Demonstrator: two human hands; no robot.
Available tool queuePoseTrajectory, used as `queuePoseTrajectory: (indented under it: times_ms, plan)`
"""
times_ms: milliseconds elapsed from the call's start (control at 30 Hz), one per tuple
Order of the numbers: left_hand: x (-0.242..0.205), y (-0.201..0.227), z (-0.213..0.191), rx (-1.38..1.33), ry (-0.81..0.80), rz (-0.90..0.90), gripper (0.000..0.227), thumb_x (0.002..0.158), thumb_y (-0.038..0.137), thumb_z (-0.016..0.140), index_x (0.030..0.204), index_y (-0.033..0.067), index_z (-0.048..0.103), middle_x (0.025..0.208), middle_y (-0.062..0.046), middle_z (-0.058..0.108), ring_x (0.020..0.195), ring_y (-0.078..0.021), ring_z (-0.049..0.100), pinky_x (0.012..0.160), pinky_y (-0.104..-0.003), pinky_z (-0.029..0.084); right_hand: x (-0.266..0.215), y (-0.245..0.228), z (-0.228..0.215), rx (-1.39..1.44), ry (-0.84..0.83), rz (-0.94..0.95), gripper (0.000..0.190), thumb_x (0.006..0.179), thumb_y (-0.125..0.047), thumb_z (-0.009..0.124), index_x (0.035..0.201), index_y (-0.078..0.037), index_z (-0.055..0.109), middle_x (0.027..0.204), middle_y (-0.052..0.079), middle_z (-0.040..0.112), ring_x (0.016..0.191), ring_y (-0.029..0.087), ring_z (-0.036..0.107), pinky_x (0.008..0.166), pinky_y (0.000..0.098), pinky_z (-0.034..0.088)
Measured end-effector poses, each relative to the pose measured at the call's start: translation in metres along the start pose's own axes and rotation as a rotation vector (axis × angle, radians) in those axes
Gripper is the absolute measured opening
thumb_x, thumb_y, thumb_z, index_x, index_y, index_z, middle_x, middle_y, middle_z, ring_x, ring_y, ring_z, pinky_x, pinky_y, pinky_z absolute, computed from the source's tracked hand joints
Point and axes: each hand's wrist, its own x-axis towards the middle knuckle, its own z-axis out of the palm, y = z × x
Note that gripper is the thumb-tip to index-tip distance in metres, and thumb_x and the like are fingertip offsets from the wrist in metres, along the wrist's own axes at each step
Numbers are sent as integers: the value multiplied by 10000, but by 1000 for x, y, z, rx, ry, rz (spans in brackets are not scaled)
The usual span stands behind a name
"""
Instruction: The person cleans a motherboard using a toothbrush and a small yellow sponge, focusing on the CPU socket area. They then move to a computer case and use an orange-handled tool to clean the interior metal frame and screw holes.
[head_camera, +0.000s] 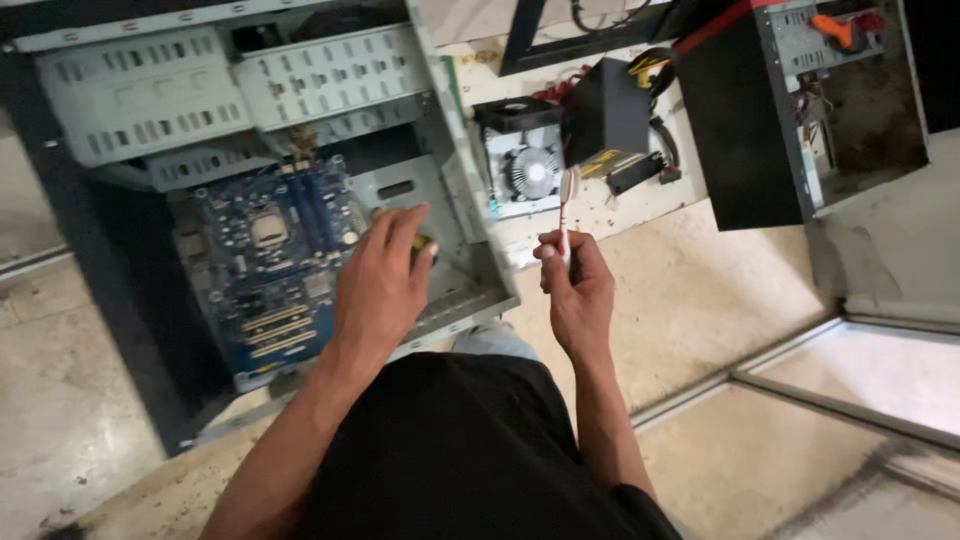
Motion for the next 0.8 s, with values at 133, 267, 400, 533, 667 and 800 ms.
queuePoseTrajectory:
  times_ms: [133,267,400,533,667,800]
  plan:
    - [13,61,60,27,94,44,360,1092,166,595,1442,85,583,1251,-145,613,1094,-381,707,745,-524,649,29,41,-74,-28,19,-12,116,1006,-50,691,1117,-25,718,850,93,706,600,120,556,594,264,519]
    - [32,128,162,-5,126,118,341,1055,246,611,1396,235,619,1204,-16,629,1081,-270,718,784,-440,641,55,75,-161,-30,22,45,134,987,-43,710,1118,-40,737,857,59,688,610,88,550,591,234,503]
    - [53,181,247,-94,-75,170,307,1038,304,613,1340,257,638,1173,29,652,1018,-226,733,761,-418,634,78,100,-245,-99,56,140,141,980,-55,714,1117,-44,747,885,68,703,596,99,555,570,247,503]
    - [61,230,287,-163,-154,162,288,995,244,641,1276,195,687,1120,-45,695,973,-315,753,735,-464,640,91,111,-314,-151,38,205,182,989,-111,712,1150,-33,747,909,119,705,625,136,528,600,297,496]
    - [67,250,325,-290,-256,160,268,1003,208,649,1263,169,701,1074,-58,724,899,-306,772,697,-455,645,96,107,-358,-194,75,284,205,995,-101,685,1183,-40,740,886,103,730,596,135,551,595,292,503]
    - [99,271,348,-425,-323,124,281,970,125,678,1248,118,722,1029,-100,758,851,-352,782,683,-461,644,105,105,-381,-133,175,304,210,1012,-84,647,1192,-13,726,861,122,715,583,151,536,593,290,487]
